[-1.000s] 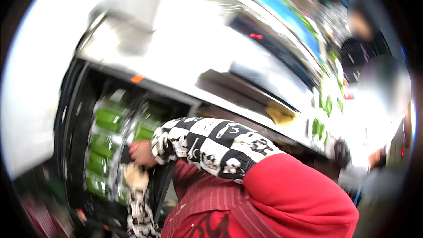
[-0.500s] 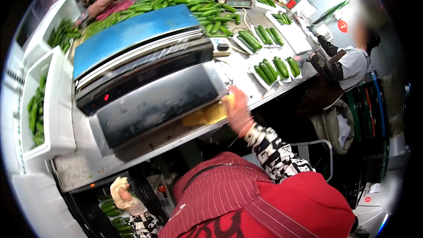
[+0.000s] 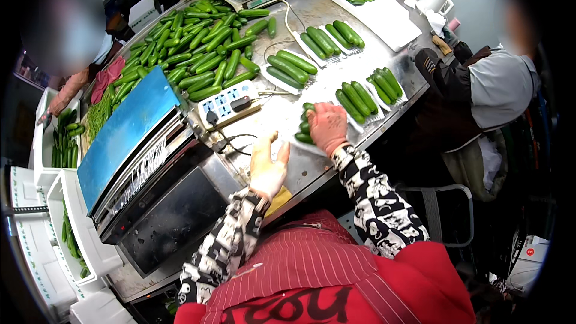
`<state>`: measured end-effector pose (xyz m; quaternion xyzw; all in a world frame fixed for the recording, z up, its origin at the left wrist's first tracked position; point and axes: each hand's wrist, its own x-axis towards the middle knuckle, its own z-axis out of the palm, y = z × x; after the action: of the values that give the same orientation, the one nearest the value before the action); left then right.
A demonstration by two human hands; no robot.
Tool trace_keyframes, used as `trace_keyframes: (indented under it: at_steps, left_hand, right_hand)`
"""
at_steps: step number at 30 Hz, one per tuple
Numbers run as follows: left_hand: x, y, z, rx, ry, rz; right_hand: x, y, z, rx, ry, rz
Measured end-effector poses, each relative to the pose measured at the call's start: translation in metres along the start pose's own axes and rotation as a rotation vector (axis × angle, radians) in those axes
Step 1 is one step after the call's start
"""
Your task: The person selects green cucumbers from a bulk bin, places them on a blue tray, wraps them in plastic film using a vacuum sealer, and stacks the sealed packs in a black crate. The process repeats with multiple cucumber packs throughout the clip.
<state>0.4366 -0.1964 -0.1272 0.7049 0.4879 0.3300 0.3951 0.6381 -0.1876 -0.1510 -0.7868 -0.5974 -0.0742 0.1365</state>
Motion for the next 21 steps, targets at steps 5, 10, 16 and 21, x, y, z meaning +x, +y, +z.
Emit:
trace_keyframes:
  at_steps: [5,10,16,21]
  left_hand:
    - [0.06,-0.029,0.08,0.076,-0.017,-0.269]
    - [0.082,-0.022,0.08,0.035,-0.047,-0.125]
    - [0.082,-0.026,0.097,0.197,-0.187,0.013]
    - [0.086,-0.06,0.116,0.003,-0.207,-0.012]
  right_hand:
    - [-0.007,0.008,-0.004,0.195,0.075,-0.195]
    - [-0.041,0.057,-0.018,0.471,0.254,0.205]
    - [-0.063,0.075,0.017,0.735,-0.116,0.456]
    - [-0.037,0.039,0.014,0.648,-0.162,0.468]
